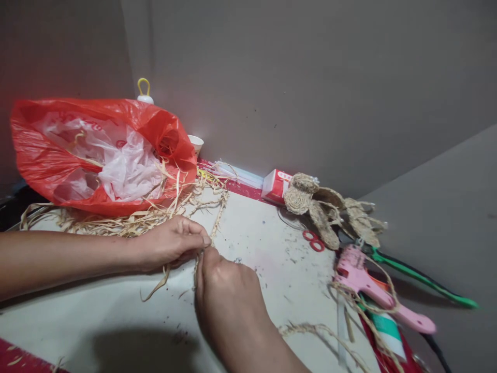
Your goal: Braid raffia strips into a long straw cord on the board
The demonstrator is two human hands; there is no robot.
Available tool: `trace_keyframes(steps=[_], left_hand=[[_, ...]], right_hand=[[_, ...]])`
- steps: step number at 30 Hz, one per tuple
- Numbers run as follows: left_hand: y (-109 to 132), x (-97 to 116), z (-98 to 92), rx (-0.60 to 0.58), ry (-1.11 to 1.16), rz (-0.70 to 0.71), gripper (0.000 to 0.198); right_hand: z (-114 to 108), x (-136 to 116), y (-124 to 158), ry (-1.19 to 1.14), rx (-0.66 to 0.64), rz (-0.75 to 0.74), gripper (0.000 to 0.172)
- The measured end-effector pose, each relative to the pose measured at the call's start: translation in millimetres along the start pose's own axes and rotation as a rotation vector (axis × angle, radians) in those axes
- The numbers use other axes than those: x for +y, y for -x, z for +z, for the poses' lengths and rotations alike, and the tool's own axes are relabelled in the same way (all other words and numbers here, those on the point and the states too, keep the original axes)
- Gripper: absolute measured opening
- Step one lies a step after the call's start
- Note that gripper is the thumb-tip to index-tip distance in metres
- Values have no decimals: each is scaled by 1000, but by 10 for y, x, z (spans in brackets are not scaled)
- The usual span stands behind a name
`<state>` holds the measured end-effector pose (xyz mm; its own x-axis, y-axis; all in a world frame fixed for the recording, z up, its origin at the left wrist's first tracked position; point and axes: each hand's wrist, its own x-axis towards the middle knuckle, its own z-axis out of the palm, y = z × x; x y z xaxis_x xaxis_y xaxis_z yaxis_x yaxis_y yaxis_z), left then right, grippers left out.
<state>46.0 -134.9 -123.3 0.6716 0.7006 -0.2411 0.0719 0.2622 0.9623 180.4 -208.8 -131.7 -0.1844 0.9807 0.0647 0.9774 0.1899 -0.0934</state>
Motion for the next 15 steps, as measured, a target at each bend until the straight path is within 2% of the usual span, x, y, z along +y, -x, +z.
trace_keyframes(steps=[4, 8, 12, 13, 15], left_hand=[[-2, -16, 4, 26, -6, -51, 19], [4, -3, 4, 24, 1, -78, 17], [5, 76, -26, 11, 63, -97, 17], [2, 103, -40, -1, 94, -101, 17], [-8, 158, -76, -28, 146, -100, 17]], right_hand=[[14, -34, 31, 91, 19, -54, 13], [39, -101, 67, 86, 6, -120, 12], [-10, -232, 141, 9, -165, -301, 13], [-62, -262, 164, -69, -239, -330, 11], [-220, -289, 201, -344, -386, -289, 13]])
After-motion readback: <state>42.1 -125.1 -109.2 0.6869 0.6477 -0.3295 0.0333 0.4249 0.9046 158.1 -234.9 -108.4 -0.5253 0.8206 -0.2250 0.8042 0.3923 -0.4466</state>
